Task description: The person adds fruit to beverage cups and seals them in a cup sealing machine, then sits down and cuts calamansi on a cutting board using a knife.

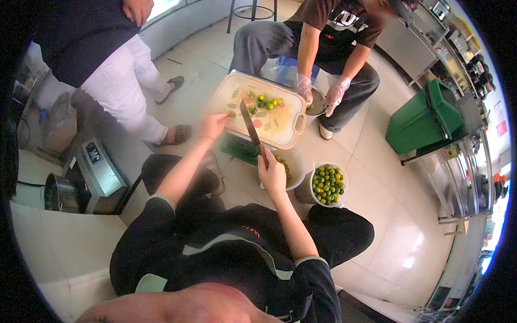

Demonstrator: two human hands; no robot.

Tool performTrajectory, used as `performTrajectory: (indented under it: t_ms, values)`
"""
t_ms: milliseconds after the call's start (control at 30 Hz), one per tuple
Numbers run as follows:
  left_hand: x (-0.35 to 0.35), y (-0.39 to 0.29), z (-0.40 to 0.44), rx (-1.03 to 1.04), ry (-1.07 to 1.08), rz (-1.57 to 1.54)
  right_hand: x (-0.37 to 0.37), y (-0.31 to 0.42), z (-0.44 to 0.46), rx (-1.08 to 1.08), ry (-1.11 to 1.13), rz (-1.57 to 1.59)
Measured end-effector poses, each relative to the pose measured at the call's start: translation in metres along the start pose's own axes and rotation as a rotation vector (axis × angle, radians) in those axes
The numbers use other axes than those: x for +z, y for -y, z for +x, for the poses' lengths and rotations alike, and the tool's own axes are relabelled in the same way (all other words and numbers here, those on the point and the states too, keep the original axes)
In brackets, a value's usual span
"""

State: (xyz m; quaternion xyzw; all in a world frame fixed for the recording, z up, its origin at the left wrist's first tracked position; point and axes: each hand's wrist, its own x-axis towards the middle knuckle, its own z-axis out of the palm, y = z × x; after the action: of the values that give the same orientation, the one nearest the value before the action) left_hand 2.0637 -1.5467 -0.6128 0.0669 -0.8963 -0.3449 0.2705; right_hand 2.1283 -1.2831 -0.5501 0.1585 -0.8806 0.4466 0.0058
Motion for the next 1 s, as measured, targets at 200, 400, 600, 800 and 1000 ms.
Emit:
performTrajectory:
  t_ms: [200,400,600,800,1000]
  values:
    - [0.019,-0.002,0.002,0.017,-0.035,-0.003,0.012,0.001,0.005,-0.009,-0.014,-0.043]
    - [0.014,-0.011,0.0,0.077,-0.098,-0.025,0.01,0.005,0.007,0.044,0.001,-0.073]
    - [0.022,-0.006,0.001,0.013,-0.116,-0.042,0.016,0.001,0.008,-0.005,-0.019,-0.106]
    - [0.03,-0.007,-0.001,0.072,-0.187,-0.044,0.018,0.001,0.021,-0.047,0.007,-0.121]
    - [0.026,-0.014,0.0,0.048,-0.183,-0.022,0.025,0.009,0.01,-0.057,-0.082,-0.187]
